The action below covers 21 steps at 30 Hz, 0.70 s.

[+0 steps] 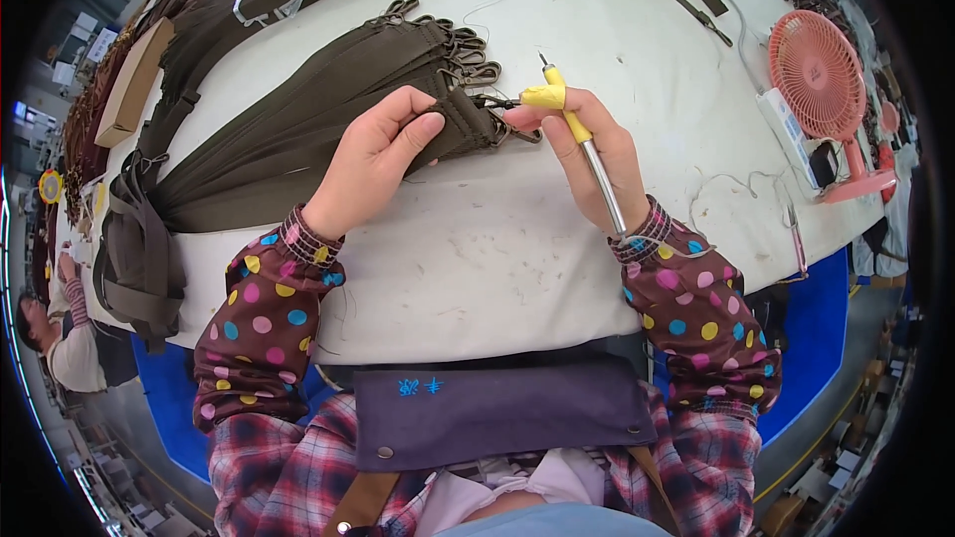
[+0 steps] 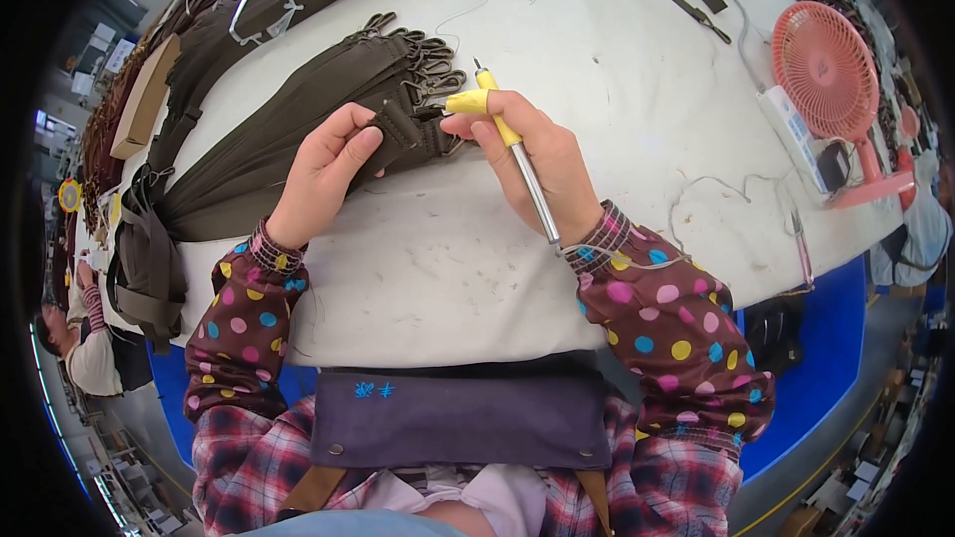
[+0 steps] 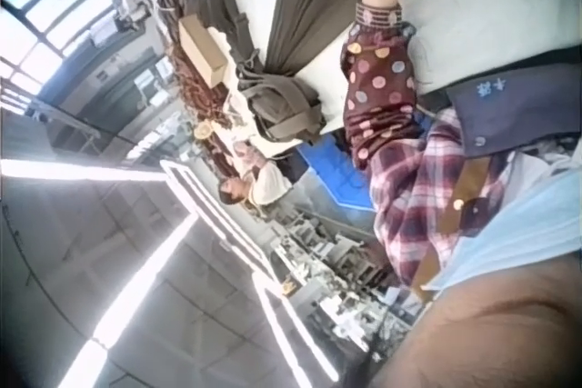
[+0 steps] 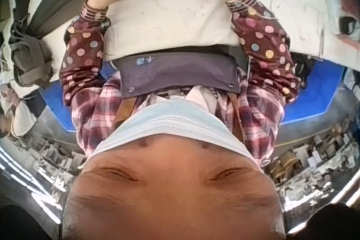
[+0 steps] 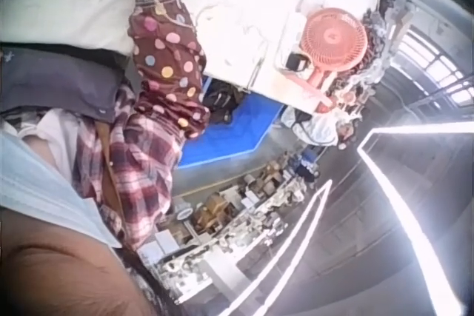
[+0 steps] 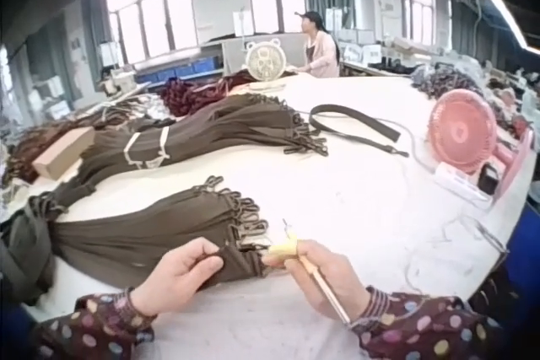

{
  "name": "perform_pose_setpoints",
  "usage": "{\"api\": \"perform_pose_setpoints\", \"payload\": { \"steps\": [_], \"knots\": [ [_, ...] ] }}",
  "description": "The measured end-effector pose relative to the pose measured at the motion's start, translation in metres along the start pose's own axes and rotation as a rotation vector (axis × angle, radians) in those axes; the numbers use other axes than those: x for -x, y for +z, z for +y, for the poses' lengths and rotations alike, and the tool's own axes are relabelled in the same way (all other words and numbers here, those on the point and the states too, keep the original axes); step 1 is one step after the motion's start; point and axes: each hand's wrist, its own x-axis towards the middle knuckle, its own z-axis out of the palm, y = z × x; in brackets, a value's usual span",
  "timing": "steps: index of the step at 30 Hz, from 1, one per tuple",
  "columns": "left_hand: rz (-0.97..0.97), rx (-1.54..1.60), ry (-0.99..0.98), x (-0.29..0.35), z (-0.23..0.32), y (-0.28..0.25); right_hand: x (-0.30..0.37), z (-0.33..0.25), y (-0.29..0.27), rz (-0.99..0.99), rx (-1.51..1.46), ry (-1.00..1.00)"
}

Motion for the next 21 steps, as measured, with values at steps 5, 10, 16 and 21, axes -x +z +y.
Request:
{"api": "perform_pose_setpoints", "payload": {
  "steps": [5, 10, 16, 21],
  "knots": [
    [0.026, 0.244, -0.055, -0.005, -0.001, 0.001, -0.003, -0.007, 0.004, -0.010, -0.004, 0.149],
    [0.130, 0.234, -0.061, 0.002, 0.002, 0.003, -0.005, -0.008, 0.014, 0.002, 0.144, 0.077],
    [0.033, -0.354, 0.306, 0.015, 0.001, 0.024, 0.004, -0.008, 0.003, -0.018, 0.232, 0.048],
    [-0.121, -0.287, 0.142, 0.018, -0.003, 0.023, 0.007, 0.006, 0.006, -0.146, 0.278, -0.035]
  ]
}}
